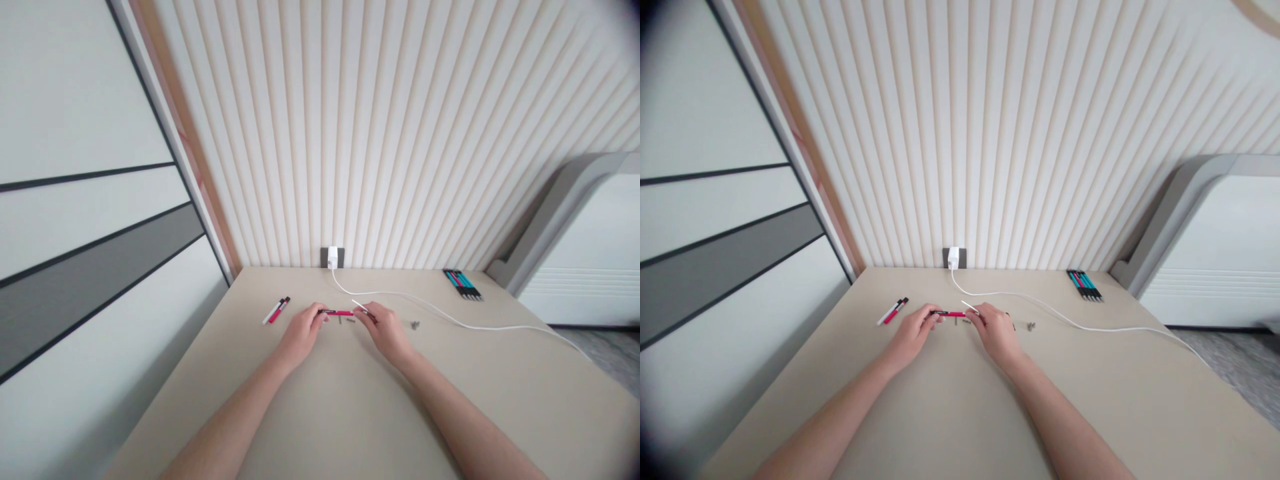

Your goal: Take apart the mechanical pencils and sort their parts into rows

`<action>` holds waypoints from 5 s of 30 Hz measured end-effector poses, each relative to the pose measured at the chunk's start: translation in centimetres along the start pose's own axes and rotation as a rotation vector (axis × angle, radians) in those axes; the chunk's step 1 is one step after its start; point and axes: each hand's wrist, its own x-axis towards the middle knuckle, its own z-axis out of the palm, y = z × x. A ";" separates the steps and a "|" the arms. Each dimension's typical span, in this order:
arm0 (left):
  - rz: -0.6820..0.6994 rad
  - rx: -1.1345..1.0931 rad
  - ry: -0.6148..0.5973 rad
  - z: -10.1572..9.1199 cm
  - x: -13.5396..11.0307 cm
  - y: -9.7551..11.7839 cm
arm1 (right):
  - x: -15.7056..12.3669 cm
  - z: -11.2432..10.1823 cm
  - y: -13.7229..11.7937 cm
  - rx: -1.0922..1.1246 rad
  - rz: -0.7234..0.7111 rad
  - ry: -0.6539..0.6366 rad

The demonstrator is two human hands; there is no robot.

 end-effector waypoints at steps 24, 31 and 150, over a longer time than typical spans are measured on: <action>0.076 -0.128 0.038 0.5 0.2 -0.2 | 0.1 -0.2 -0.2 0.076 -0.089 0.085; -0.118 -0.465 0.040 1.3 0.4 -0.7 | 0.0 -0.7 -0.7 0.072 -0.063 0.129; 0.364 0.197 0.054 -0.6 0.2 -1.1 | -1.4 -1.4 2.2 0.231 0.338 -0.088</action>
